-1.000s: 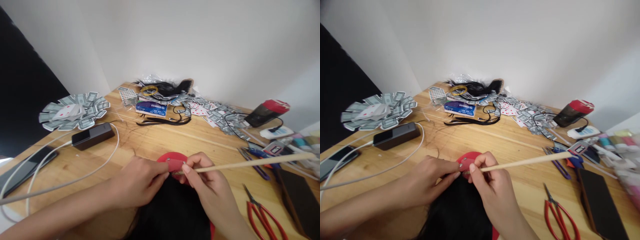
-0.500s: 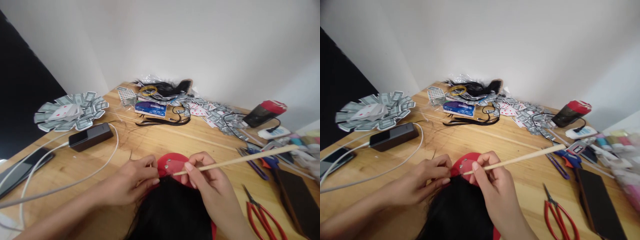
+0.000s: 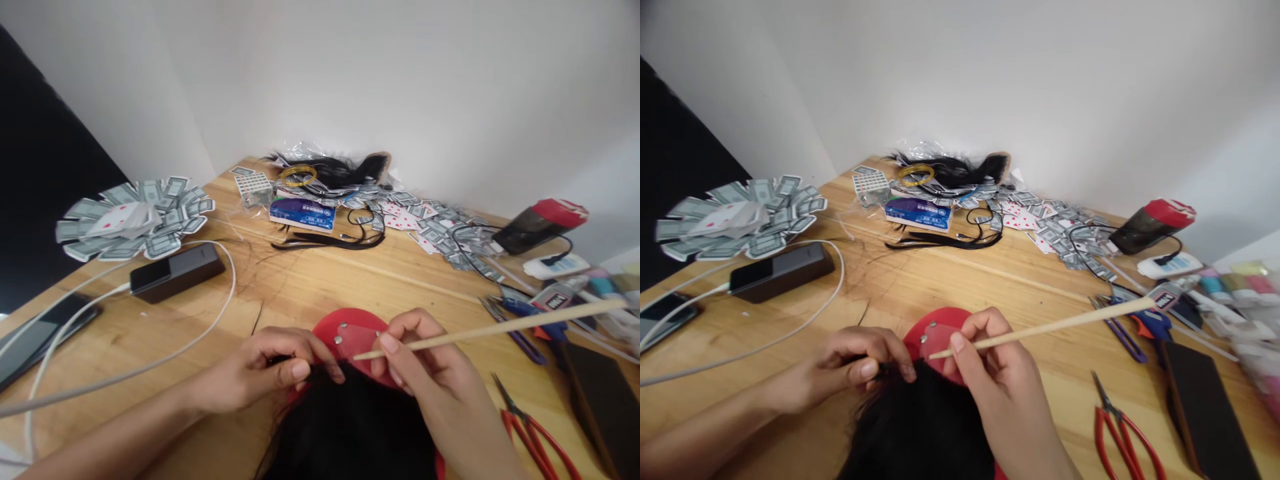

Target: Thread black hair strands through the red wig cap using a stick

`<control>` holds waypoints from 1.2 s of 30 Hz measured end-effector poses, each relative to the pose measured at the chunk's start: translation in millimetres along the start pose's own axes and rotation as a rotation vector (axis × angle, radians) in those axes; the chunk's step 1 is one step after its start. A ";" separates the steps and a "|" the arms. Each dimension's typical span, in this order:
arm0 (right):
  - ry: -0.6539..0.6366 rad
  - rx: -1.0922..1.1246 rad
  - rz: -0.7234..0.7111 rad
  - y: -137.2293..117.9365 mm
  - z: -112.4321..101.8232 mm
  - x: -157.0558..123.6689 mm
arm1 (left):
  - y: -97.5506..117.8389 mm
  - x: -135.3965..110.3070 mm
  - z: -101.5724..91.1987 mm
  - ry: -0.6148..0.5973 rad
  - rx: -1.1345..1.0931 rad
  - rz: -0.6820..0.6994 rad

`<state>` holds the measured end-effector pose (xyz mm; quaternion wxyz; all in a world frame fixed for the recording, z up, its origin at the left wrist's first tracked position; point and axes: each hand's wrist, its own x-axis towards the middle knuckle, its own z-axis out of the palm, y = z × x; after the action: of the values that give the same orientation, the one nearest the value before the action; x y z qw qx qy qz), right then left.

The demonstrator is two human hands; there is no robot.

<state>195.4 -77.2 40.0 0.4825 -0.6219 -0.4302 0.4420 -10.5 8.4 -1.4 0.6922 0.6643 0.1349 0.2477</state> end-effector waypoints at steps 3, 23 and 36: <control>-0.009 0.005 0.025 1.1 -1.5 0.1 | 1.6 -0.4 -0.3 0.026 0.015 -0.030; -0.273 -0.193 -0.271 7.8 -19.7 3.8 | -14.2 0.2 1.3 0.113 -0.161 -0.174; -0.183 -0.110 -0.225 8.0 -13.2 0.5 | -18.2 0.0 -1.7 0.127 -0.214 -0.205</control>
<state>209.1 -81.0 34.0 0.4529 -0.5525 -0.5628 0.4158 -8.4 9.9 -19.5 0.7706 0.5526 0.2187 0.2302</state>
